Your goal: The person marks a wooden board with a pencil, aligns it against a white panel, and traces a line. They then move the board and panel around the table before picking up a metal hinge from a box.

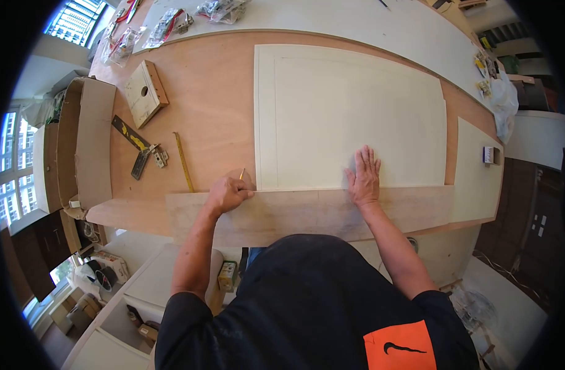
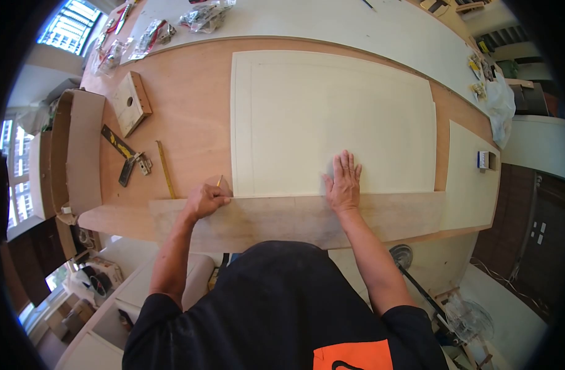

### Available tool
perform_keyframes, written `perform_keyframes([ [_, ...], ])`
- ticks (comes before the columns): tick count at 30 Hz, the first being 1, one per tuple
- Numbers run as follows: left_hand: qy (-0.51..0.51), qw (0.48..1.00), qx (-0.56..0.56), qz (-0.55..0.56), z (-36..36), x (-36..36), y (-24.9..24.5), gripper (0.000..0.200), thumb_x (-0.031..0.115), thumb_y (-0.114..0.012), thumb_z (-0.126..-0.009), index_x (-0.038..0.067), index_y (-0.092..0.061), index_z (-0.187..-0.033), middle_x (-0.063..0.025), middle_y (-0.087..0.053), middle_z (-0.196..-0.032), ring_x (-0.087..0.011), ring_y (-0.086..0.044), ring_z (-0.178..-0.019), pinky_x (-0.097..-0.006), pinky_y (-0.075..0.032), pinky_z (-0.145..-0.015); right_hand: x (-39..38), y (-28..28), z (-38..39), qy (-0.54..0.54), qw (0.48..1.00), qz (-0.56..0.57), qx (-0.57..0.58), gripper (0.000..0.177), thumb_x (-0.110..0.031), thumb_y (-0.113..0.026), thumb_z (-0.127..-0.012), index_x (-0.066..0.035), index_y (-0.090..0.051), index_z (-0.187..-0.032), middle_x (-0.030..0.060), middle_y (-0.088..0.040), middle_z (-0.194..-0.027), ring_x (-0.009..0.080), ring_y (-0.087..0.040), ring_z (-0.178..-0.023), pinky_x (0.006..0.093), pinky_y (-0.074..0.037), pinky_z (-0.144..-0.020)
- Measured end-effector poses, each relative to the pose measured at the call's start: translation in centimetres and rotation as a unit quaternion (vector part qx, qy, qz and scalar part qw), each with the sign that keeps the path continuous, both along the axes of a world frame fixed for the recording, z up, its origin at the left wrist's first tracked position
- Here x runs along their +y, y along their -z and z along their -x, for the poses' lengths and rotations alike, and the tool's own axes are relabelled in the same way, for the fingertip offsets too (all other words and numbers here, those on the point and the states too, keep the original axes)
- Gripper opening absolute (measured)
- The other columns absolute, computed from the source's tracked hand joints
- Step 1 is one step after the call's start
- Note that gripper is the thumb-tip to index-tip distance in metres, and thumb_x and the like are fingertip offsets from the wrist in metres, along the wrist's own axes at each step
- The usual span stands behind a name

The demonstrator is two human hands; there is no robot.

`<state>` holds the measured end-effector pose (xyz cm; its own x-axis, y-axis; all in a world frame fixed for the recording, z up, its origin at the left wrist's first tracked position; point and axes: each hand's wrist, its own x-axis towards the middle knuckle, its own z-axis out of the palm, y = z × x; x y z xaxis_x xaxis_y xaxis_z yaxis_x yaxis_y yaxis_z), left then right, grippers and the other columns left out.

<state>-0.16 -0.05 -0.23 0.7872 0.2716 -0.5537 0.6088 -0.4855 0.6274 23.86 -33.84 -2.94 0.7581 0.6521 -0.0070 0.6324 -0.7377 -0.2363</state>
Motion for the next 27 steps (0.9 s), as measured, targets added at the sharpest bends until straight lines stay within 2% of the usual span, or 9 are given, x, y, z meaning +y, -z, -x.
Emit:
perform_keyframes([
  [2,0.01,1.0,0.013,-0.001,-0.2,0.3,0.0,0.023,0.037,-0.076,-0.08,0.015,-0.078,-0.088,-0.0112,-0.072,-0.083,-0.03,-0.069,-0.079,-0.0394,-0.054,-0.072,0.2,0.0,0.0,-0.001,1.0,-0.006,-0.001,0.062,-0.034,-0.057,-0.096,-0.004,-0.039,-0.147,0.02,-0.03,-0.159,0.0375,-0.023,-0.15,0.0579,-0.015,-0.12],
  [5,0.002,0.999,-0.034,0.01,1.4,0.1,3.5,0.025,0.04,-0.074,-0.08,0.017,-0.078,-0.091,-0.0098,-0.073,-0.089,-0.03,-0.07,-0.082,-0.039,-0.055,-0.074,-0.1,0.1,0.0,-0.014,1.0,-0.016,-0.004,0.063,-0.033,-0.058,-0.095,-0.003,-0.039,-0.147,0.0201,-0.031,-0.159,0.0381,-0.023,-0.149,0.0596,-0.014,-0.119],
  [7,0.052,0.998,-0.008,-0.043,0.3,0.3,1.0,0.026,0.042,-0.072,-0.081,0.019,-0.078,-0.093,-0.0093,-0.074,-0.093,-0.0299,-0.07,-0.083,-0.0396,-0.056,-0.076,-0.4,0.6,-0.2,-0.013,1.0,-0.018,-0.009,0.064,-0.032,-0.059,-0.094,-0.003,-0.039,-0.147,0.0206,-0.031,-0.158,0.0382,-0.023,-0.149,0.0607,-0.015,-0.119],
  [9,0.038,0.999,-0.033,-0.021,0.7,0.2,1.3,0.023,0.04,-0.072,-0.082,0.021,-0.079,-0.093,-0.0092,-0.074,-0.095,-0.0301,-0.07,-0.087,-0.0406,-0.055,-0.076,-0.2,0.2,-0.2,-0.006,1.0,-0.02,0.002,0.065,-0.033,-0.06,-0.094,-0.002,-0.038,-0.147,0.0209,-0.03,-0.159,0.0384,-0.022,-0.15,0.0615,-0.014,-0.119],
  [12,0.042,0.999,-0.017,-0.027,0.5,0.1,0.2,0.024,0.038,-0.072,-0.082,0.017,-0.078,-0.091,-0.0093,-0.073,-0.092,-0.0317,-0.069,-0.082,-0.0428,-0.054,-0.074,0.0,-0.1,-0.1,-0.006,1.0,-0.012,-0.008,0.064,-0.03,-0.062,-0.092,-0.001,-0.041,-0.145,0.0216,-0.032,-0.157,0.0386,-0.024,-0.149,0.061,-0.015,-0.119],
  [16,0.013,0.961,-0.207,-0.183,0.1,-2.1,-1.0,0.016,0.026,-0.069,-0.082,0.01,-0.067,-0.084,-0.012,-0.066,-0.079,-0.0356,-0.064,-0.072,-0.0478,-0.051,-0.068,-0.2,0.3,0.2,0.016,0.995,-0.087,0.049,0.062,-0.023,-0.067,-0.087,0.001,-0.045,-0.14,0.0235,-0.036,-0.154,0.0384,-0.029,-0.146,0.059,-0.019,-0.119],
  [17,-0.04,0.954,-0.212,-0.209,-0.4,-3.4,-1.6,0.013,0.021,-0.07,-0.082,0.009,-0.066,-0.084,-0.0131,-0.066,-0.078,-0.0359,-0.065,-0.076,-0.0476,-0.051,-0.068,0.0,-0.5,0.3,0.017,0.999,-0.044,0.014,0.062,-0.024,-0.066,-0.088,0.001,-0.044,-0.141,0.0232,-0.036,-0.154,0.0382,-0.029,-0.146,0.0589,-0.02,-0.119],
  [19,-0.049,0.948,-0.225,-0.218,-2.0,-5.3,-3.1,0.016,0.02,-0.073,-0.081,0.008,-0.067,-0.089,-0.0136,-0.066,-0.081,-0.0354,-0.065,-0.078,-0.0463,-0.051,-0.067,-0.1,-1.5,0.5,0.023,0.999,-0.016,0.026,0.061,-0.031,-0.06,-0.092,0.001,-0.043,-0.142,0.023,-0.034,-0.155,0.0378,-0.027,-0.147,0.0585,-0.019,-0.119],
  [27,-0.086,0.958,-0.183,-0.204,-1.1,-7.8,-0.2,0.023,0.023,-0.074,-0.081,0.004,-0.066,-0.092,-0.0133,-0.066,-0.085,-0.0347,-0.064,-0.079,-0.0458,-0.051,-0.07,-0.4,-1.0,-0.1,0.014,0.999,-0.014,0.027,0.064,-0.038,-0.053,-0.096,0.001,-0.041,-0.146,0.0217,-0.029,-0.159,0.036,-0.022,-0.15,0.0583,-0.015,-0.12],
])
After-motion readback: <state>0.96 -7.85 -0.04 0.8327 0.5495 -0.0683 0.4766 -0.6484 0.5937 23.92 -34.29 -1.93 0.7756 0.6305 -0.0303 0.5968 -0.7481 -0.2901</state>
